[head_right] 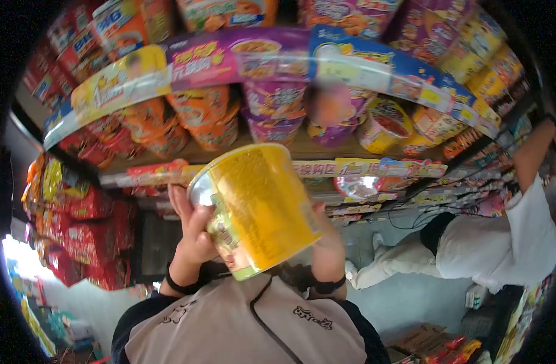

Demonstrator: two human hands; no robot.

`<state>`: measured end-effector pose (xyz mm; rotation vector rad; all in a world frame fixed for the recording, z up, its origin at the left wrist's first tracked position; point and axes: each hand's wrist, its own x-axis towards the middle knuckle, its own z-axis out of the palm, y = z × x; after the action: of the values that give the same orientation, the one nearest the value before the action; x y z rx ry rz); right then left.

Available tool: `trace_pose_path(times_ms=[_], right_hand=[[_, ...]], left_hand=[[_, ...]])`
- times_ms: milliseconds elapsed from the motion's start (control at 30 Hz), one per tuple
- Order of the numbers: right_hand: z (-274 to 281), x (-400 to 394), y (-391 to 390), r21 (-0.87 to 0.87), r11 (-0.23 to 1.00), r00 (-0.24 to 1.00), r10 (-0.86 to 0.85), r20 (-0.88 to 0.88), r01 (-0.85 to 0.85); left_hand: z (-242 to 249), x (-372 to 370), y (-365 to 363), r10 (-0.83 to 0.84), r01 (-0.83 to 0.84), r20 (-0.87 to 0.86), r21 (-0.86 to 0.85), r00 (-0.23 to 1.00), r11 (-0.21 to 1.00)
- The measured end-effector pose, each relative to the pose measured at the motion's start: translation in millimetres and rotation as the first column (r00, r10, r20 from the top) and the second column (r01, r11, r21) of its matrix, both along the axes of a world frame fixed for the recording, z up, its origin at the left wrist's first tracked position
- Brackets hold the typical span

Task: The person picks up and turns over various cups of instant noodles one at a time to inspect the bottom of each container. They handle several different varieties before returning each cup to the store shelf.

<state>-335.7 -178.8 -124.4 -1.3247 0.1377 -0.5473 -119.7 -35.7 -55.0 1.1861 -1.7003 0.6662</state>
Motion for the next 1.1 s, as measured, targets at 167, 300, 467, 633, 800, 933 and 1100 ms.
trace_pose_path(times_ms=[167,300,467,633,800,933,1100], right_hand=[[-12.5,27.6,-12.4,0.293,0.956,0.975,-0.039,0.217,-0.027],[-8.6,40.5,-17.7,0.389,0.921,0.925,-0.150,0.349,0.002],[34.4,5.5,-23.8,0.312,0.829,0.736,-0.556,0.386,0.463],[63.0,-52.9,-66.5,0.002,0.318,0.285,-0.852,0.439,0.948],[71.8,-70.3,-125.1,-0.114,0.122,0.160,-0.886,0.436,0.986],[74.6,-55.0,-174.1,-0.317,0.063,0.194,-0.895,0.401,0.946],[83.2,-25.9,-203.1,-0.509,-0.111,0.072,-0.942,0.327,0.854]], left_hand=[[0.7,-8.2,-30.3,0.220,-0.210,-0.100,0.100,0.970,0.973],[-7.3,1.1,-46.4,0.211,-0.213,0.032,0.225,0.977,0.951],[-20.4,15.6,-57.9,0.182,-0.165,-0.009,0.375,0.983,0.912],[-30.1,32.5,-44.3,0.267,-0.206,-0.016,0.592,0.964,0.779],[-21.2,28.8,-21.8,0.326,-0.243,0.014,0.696,0.945,0.676],[-14.9,30.8,-14.1,0.336,-0.248,0.000,0.676,0.942,0.694],[-14.7,32.2,-3.6,0.344,-0.247,-0.020,0.658,0.939,0.712]])
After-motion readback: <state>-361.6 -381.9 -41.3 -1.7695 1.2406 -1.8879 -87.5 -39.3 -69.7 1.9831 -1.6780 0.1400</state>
